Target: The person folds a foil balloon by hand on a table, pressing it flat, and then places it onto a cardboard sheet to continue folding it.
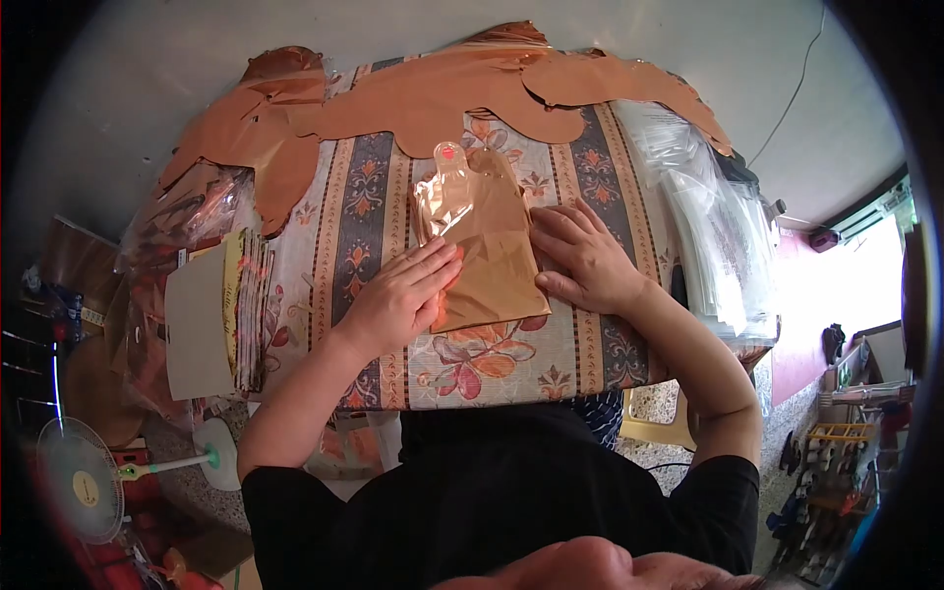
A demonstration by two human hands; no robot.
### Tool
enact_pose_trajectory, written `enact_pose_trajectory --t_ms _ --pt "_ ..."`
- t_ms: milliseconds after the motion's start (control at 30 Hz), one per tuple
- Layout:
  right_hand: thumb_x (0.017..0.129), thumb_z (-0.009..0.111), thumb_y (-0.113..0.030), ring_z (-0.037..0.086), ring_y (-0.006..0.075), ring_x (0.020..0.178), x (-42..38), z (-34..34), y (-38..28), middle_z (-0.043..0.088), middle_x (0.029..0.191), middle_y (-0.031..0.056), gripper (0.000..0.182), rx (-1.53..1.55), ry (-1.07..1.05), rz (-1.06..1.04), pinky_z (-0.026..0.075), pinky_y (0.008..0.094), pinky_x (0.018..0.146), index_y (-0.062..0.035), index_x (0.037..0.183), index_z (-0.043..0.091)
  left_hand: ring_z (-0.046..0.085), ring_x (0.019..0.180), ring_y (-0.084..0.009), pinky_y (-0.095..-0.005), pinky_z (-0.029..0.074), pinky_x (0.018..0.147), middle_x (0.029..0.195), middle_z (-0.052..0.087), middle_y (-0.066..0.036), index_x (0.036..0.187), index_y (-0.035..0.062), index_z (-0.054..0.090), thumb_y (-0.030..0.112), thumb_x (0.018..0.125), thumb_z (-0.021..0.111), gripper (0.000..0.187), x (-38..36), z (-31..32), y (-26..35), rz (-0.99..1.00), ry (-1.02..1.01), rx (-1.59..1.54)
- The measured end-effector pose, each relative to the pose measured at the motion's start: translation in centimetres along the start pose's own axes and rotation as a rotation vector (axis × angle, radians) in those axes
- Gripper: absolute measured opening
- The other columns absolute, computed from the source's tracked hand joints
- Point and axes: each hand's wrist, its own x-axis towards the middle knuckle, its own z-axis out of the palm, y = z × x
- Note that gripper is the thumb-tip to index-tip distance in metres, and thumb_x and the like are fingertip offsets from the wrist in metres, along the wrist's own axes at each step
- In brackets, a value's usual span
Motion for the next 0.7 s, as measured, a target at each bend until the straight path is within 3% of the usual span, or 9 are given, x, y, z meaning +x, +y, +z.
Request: enact_pose_trajectory --t_ms 167,267,333,367,400,467,500,633,700 --pt "0.093 0.047 -0.055 0.037 0.0359 0.134 0.5 0.4 0.2 0.043 0.14 0.0187 0.065 -0.033 0.016 -0.066 0.018 0.0572 0.115 -0.0058 0.135 0.052 0.046 0.134 -0.0291 -0.0406 0.037 0.112 0.139 0.053 -0.014 0.131 0.0014 0.058 0.004 0.089 0.053 0.042 0.1 -0.1 0.1 0.008 0.001 0.009" --pt "0.093 0.046 -0.056 0.04 0.036 0.128 0.6 -0.1 0.3 0.046 0.134 0.0191 0.064 -0.002 0.014 -0.095 0.022 0.0554 0.113 -0.0057 0.131 0.057 0.046 0.134 -0.0298 -0.0408 0.039 0.111 0.139 0.053 -0.016 0.13 -0.0002 0.058 0.001 0.087 0.052 0.043 0.1 -0.1 0.1 0.01 -0.006 0.008" --pt "0.093 0.044 -0.058 0.044 0.0355 0.119 0.9 -0.4 0.2 0.049 0.126 0.0184 0.065 0.206 -0.03 0.015 0.026 0.0547 0.107 -0.0059 0.127 0.06 0.046 0.134 -0.0295 -0.0407 0.039 0.111 0.139 0.054 -0.015 0.129 -0.0002 0.058 0.001 0.087 0.053 0.042 0.0 -0.1 0.0 -0.011 -0.005 0.022" --pt "0.094 0.051 -0.049 0.048 0.032 0.107 1.1 -0.1 0.2 0.052 0.116 0.0161 0.054 0.216 0.062 -0.015 0.036 0.0475 0.097 -0.0023 0.115 0.066 0.046 0.134 -0.0292 -0.0407 0.038 0.111 0.139 0.054 -0.015 0.129 -0.0002 0.059 0.002 0.087 0.053 0.042 0.0 -0.1 -0.1 -0.002 -0.003 0.006" --pt "0.094 0.051 -0.049 0.048 0.032 0.107 1.6 0.3 0.0 0.052 0.116 0.0161 0.054 0.23 0.053 -0.029 0.036 0.0475 0.097 -0.0023 0.115 0.066 0.046 0.135 -0.029 -0.0406 0.038 0.111 0.139 0.054 -0.015 0.128 -0.0001 0.059 0.002 0.087 0.053 0.041 -0.1 0.0 -0.2 0.007 -0.004 -0.013" --pt "0.088 0.069 -0.04 0.056 0.0274 0.088 2.9 0.4 -0.2 0.057 0.093 0.0144 0.038 0.561 0.113 0.268 0.046 0.0392 0.08 -0.0024 0.087 0.073 0.045 0.135 -0.0286 -0.0407 0.038 0.112 0.138 0.054 -0.014 0.127 -0.0005 0.059 0.002 0.087 0.055 0.041 -0.2 0.1 -0.2 0.005 0.012 -0.01" --pt "0.086 0.073 -0.034 0.059 0.023 0.073 3.5 0.8 -0.2 0.061 0.082 0.0122 0.034 0.555 0.178 0.294 0.047 0.0349 0.065 -0.0002 0.079 0.074 0.045 0.135 -0.0286 -0.0407 0.038 0.112 0.138 0.054 -0.014 0.128 -0.0005 0.059 0.002 0.086 0.055 0.042 -0.1 0.1 -0.3 0.011 0.016 -0.014" --pt "0.085 0.073 -0.031 0.061 0.021 0.07 5.0 -0.6 -0.6 0.066 0.08 0.0109 0.032 0.648 -0.036 0.573 0.049 0.0356 0.065 0.0009 0.082 0.074 0.045 0.135 -0.0286 -0.0409 0.038 0.112 0.138 0.054 -0.015 0.128 -0.0008 0.058 0.003 0.086 0.057 0.043 -0.3 0.4 -0.4 0.023 0.016 -0.015" --pt "0.081 0.075 -0.025 0.06 0.0118 0.068 5.5 -0.9 -0.7 0.066 0.073 0.0072 0.03 0.695 -0.071 0.68 0.048 0.0311 0.063 0.0045 0.086 0.071 0.045 0.135 -0.0287 -0.0411 0.038 0.112 0.138 0.054 -0.015 0.129 -0.0007 0.058 0.003 0.085 0.057 0.043 -0.2 0.4 -0.4 0.019 0.015 -0.025"
